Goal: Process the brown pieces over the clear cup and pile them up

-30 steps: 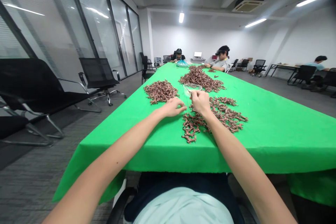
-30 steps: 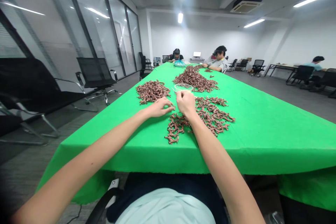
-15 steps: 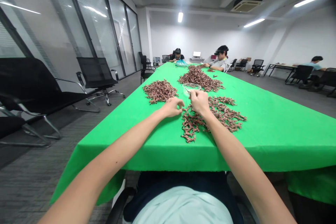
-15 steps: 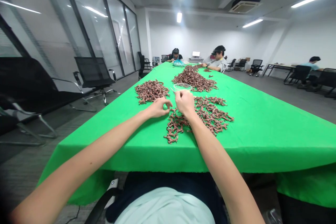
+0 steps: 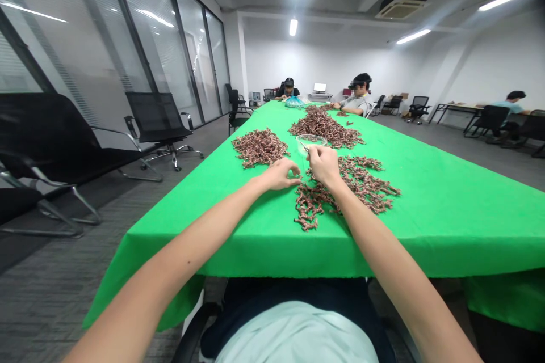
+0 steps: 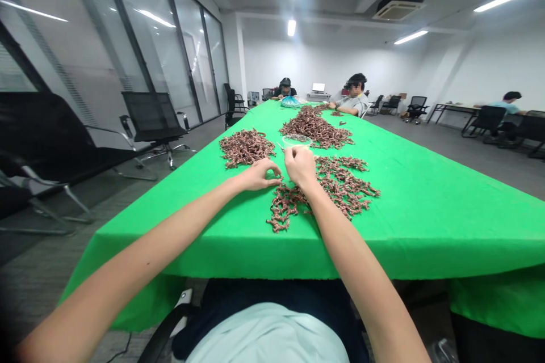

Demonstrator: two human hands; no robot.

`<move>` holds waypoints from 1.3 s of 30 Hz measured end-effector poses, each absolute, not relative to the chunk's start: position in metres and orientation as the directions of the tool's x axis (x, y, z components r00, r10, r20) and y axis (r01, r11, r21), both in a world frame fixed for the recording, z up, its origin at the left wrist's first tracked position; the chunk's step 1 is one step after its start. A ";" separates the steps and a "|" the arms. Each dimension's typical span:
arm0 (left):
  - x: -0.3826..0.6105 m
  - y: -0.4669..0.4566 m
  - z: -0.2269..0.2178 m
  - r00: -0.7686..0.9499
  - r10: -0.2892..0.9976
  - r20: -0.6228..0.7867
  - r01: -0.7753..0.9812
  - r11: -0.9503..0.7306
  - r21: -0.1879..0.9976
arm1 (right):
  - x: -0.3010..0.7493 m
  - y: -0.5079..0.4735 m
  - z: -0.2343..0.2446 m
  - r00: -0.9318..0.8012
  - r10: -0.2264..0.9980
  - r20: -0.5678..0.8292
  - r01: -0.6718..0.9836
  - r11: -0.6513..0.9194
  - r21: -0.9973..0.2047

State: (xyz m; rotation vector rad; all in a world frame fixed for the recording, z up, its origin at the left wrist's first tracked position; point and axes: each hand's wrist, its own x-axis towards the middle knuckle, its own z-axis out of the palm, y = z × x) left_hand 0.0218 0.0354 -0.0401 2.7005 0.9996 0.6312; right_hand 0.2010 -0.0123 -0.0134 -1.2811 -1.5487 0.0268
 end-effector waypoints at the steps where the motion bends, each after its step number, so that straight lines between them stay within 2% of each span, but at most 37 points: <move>1: 0.021 0.035 -0.039 0.684 0.655 0.321 0.569 -0.755 0.327 | 0.201 -0.012 -0.013 0.152 0.711 0.687 0.689 0.422 -0.589; 7: 0.022 0.026 -0.032 0.709 0.631 0.315 0.540 -0.773 0.331 | 0.200 -0.014 -0.012 0.151 0.718 0.679 0.685 0.419 -0.595; 14: 0.025 0.019 -0.025 0.750 0.600 0.278 0.476 -0.782 0.403 | 0.201 -0.013 -0.013 0.143 0.709 0.690 0.685 0.432 -0.586; 19: 0.024 0.023 -0.030 0.750 0.581 0.316 0.453 -0.800 0.395 | 0.201 -0.014 -0.013 0.139 0.707 0.693 0.688 0.434 -0.581; 27: 0.025 0.026 -0.034 0.718 0.592 0.367 0.397 -0.781 0.482 | 0.201 -0.014 -0.013 0.127 0.704 0.699 0.686 0.447 -0.574; 30: 0.027 0.027 -0.032 0.651 0.637 0.412 0.366 -0.739 0.565 | 0.201 -0.015 -0.012 0.121 0.709 0.695 0.688 0.445 -0.573; 33: 0.031 0.028 -0.030 0.544 0.724 0.424 0.289 -0.636 0.715 | 0.201 -0.015 -0.011 0.123 0.711 0.692 0.691 0.440 -0.574; 36: 0.033 0.028 -0.026 0.454 0.812 0.367 0.108 -0.459 0.882 | 0.201 -0.015 -0.011 0.128 0.711 0.691 0.690 0.437 -0.577; 39: 0.031 0.027 -0.019 0.392 0.880 0.269 -0.096 -0.252 0.963 | 0.201 -0.015 -0.011 0.127 0.712 0.691 0.694 0.434 -0.575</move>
